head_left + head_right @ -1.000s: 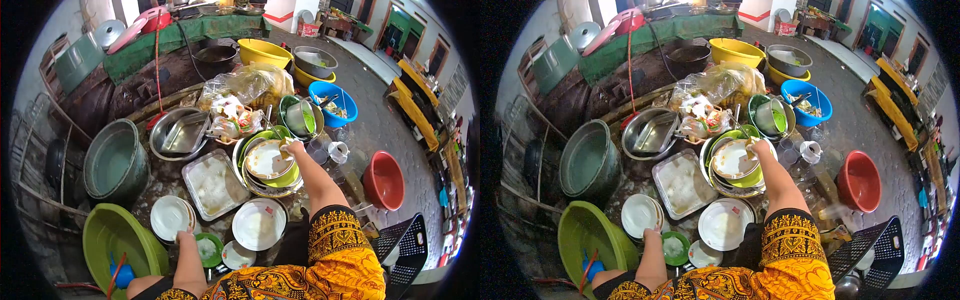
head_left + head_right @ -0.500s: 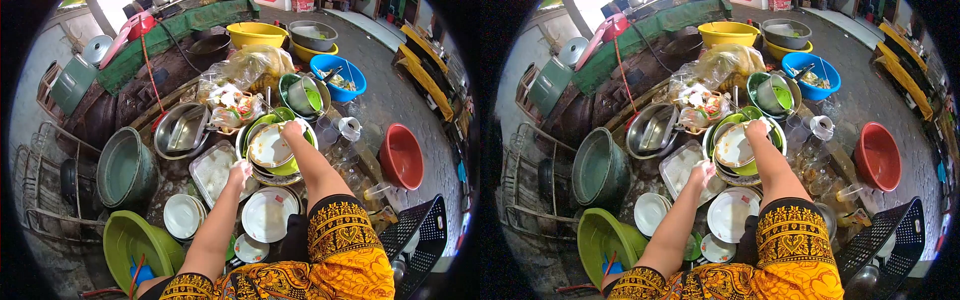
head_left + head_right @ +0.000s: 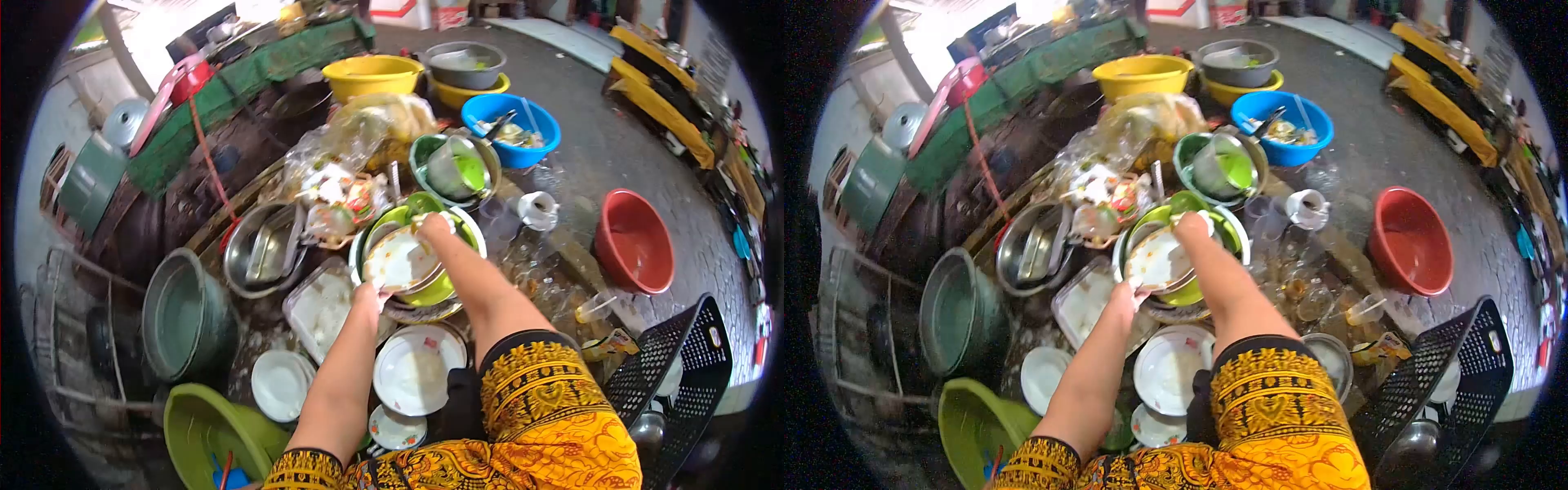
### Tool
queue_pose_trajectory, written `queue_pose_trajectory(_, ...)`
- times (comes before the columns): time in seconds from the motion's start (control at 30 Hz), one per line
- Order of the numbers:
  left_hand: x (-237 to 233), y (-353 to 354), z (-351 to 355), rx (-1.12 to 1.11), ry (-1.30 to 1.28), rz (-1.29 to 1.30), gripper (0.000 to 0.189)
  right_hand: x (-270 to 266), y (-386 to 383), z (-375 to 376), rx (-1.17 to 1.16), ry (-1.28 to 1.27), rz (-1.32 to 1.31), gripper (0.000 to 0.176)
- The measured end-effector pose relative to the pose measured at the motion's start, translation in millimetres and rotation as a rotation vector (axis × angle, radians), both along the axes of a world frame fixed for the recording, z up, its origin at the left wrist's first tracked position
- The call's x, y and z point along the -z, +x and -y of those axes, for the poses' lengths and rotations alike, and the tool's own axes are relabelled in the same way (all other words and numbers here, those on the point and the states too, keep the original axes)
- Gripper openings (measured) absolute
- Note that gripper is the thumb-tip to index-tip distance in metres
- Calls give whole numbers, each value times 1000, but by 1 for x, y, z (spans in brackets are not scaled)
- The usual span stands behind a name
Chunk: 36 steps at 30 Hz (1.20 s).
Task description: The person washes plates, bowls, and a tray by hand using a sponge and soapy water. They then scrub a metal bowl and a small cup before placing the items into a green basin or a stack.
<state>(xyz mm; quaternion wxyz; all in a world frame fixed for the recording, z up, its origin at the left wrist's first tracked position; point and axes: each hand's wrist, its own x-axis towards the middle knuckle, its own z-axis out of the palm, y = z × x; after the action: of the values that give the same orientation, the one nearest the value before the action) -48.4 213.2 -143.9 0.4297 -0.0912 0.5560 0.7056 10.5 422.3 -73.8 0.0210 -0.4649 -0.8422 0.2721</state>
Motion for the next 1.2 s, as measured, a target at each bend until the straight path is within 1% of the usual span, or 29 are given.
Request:
queue_pose_trajectory(0.03, 0, 5, -5, -10, 137, -66, 28, 26, -5, -9, -99, 65, -9, 26)
queue_pose_trajectory(0.07, 10, 4, -9, -30, 158, -78, 31, 38, -6, -12, -141, 194, -21, 27)
queue_pose_trajectory(0.1, 17, 2, -17, -49, 179, -87, 34, 43, -5, -12, -140, 186, -70, 28)
queue_pose_trajectory(0.13, 1, 9, -27, -149, 120, -17, 34, 30, -2, -8, -181, 153, 19, 28)
queue_pose_trajectory(0.17, -19, 17, -30, -256, 52, 51, 33, -1, 12, 8, -93, 109, 6, 27)
queue_pose_trajectory(0.23, -20, 22, -33, -274, 143, 90, 33, 2, 12, 8, -173, 104, 31, 24)
queue_pose_trajectory(0.3, -16, 22, -37, -289, 132, 77, 33, 4, 10, 16, -250, 98, 52, 25)
queue_pose_trajectory(0.37, -17, 19, -33, -251, 170, 185, 37, -21, 19, 37, -365, 27, 161, 30)
queue_pose_trajectory(0.4, -21, 19, -33, -217, 86, 168, 36, -17, 18, 46, -456, 51, 196, 32)
queue_pose_trajectory(0.43, -27, 20, -31, -214, 91, 167, 36, -12, 12, 53, -545, 79, 232, 35)
queue_pose_trajectory(0.5, -40, 19, -17, -179, 72, 112, 34, 6, -7, 64, -835, 61, 246, 38)
queue_pose_trajectory(0.53, -46, 16, -7, -129, 86, 103, 32, 27, -25, 66, -978, 49, 189, 37)
queue_pose_trajectory(0.57, -52, 13, 1, -130, 90, 98, 32, 45, -39, 74, -1121, 37, 128, 36)
queue_pose_trajectory(0.6, -59, 10, 9, -159, 57, 54, 31, 49, -44, 91, -1150, 51, 34, 34)
queue_pose_trajectory(0.63, -64, 8, 19, -187, 22, 12, 30, 38, -41, 106, -1177, 63, -59, 33)
queue_pose_trajectory(0.67, -70, 5, 30, -184, 22, 7, 30, 26, -38, 117, -1178, 47, -31, 31)
queue_pose_trajectory(0.7, -77, 3, 41, -206, 14, -65, 31, 0, -29, 134, -1178, 32, -3, 29)
queue_pose_trajectory(0.73, -83, 2, 53, -231, 7, -137, 32, -17, -21, 149, -1103, 1, -63, 26)
queue_pose_trajectory(0.77, -90, 4, 64, -230, 9, -142, 32, -26, -16, 161, -1102, 5, -67, 26)
queue_pose_trajectory(0.83, -99, 7, 87, -255, 58, -389, 32, -40, -10, 182, -1001, -24, -280, 18)
queue_pose_trajectory(0.87, -95, 5, 96, -258, 59, -392, 32, -49, -7, 188, -1005, -21, -283, 18)
queue_pose_trajectory(0.93, -86, 5, 115, -254, 18, -704, 33, -64, -3, 197, -857, -15, -452, 16)
queue_pose_trajectory(0.97, -82, 8, 125, -257, 21, -705, 33, -65, -4, 199, -860, -11, -452, 16)
queue_pose_trajectory(1.03, -84, 14, 141, -280, 154, -584, 33, -71, -8, 199, -699, -12, -375, 17)
queue_pose_trajectory(1.07, -86, 12, 147, -260, 215, -483, 35, -71, -6, 205, -673, -42, -342, 19)
queue_pose_trajectory(1.1, -98, 15, 149, -259, 221, -482, 35, -69, -5, 214, -664, 4, -384, 19)
queue_pose_trajectory(1.17, -121, 25, 148, -234, 0, -727, 34, -80, 1, 233, -777, -14, -408, 19)
queue_pose_trajectory(1.2, -101, 9, 151, -280, 170, -706, 33, -85, 5, 246, -841, 6, -383, 20)
